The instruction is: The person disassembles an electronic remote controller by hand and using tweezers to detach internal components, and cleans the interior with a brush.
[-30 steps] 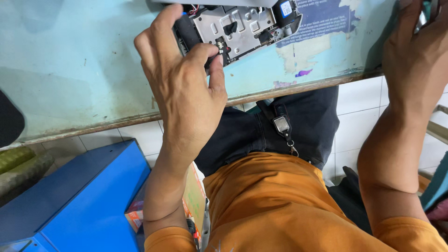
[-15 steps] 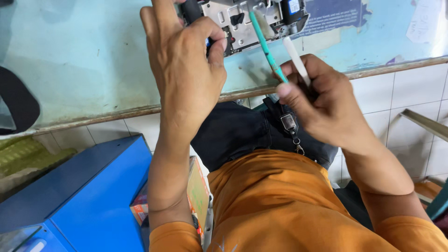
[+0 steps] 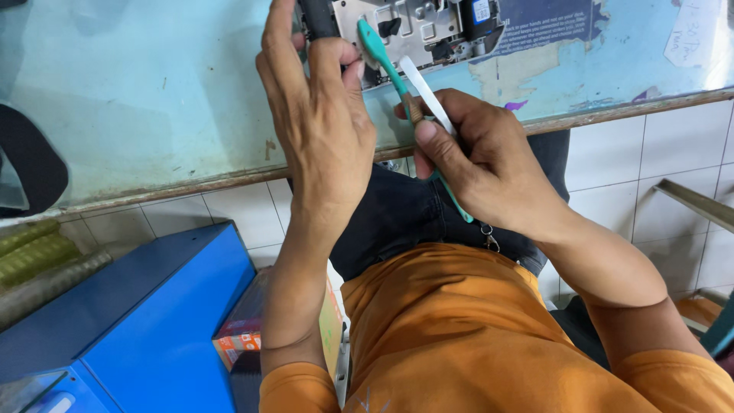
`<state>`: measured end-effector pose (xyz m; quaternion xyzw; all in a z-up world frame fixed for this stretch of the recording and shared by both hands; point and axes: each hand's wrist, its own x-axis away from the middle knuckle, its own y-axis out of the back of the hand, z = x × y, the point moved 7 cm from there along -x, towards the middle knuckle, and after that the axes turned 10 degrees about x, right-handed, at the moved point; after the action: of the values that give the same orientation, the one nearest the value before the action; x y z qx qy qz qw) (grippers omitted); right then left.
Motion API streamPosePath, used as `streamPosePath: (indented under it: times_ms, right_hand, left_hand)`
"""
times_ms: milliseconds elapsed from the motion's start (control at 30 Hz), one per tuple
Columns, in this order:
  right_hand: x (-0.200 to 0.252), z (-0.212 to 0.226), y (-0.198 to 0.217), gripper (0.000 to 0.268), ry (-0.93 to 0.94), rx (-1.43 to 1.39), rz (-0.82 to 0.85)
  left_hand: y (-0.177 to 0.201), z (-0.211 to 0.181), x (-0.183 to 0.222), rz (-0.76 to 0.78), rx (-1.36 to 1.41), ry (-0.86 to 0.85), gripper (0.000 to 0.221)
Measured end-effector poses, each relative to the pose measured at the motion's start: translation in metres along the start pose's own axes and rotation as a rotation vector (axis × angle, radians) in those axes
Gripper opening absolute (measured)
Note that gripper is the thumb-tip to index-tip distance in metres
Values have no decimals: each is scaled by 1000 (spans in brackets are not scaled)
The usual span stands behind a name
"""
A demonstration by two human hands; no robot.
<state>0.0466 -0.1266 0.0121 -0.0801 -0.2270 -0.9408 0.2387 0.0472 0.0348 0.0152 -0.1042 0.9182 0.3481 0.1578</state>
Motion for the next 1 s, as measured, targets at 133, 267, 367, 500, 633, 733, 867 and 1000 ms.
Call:
streamPosePath:
  times_ms: [133,267,367,500,633,733,867,1000]
  right_hand:
    - [-2,-2,-3,28,0,-10,17]
    - [0,-5,4,29,-16,24,-19]
    - [5,-3,8,25,-2,27,-73]
    - [11,3,9,19,30,140,-137]
    - [6,11,2,15,171,251,-160]
    - [7,11,3,14,134,385,-212]
    - [12,8,-1,14,156,374,-214]
    - [13,-2,-10,15,115,279,-226]
  left_hand:
    - [1,0,1,-19,-36,-29,18]
    - [4,-5,-7,-2,-35,-39,18]
    - [10,-7,-11,-1,-14,-49,14]
    - [13,0,-16,-6,23,-22,13]
    - [9,3,-12,-31,34,-2,12]
    - [7,5,-4,-36,88,-20,13]
    - [7,9,7,64,106,-49,19]
    - [17,8,6,167,157,-143,28]
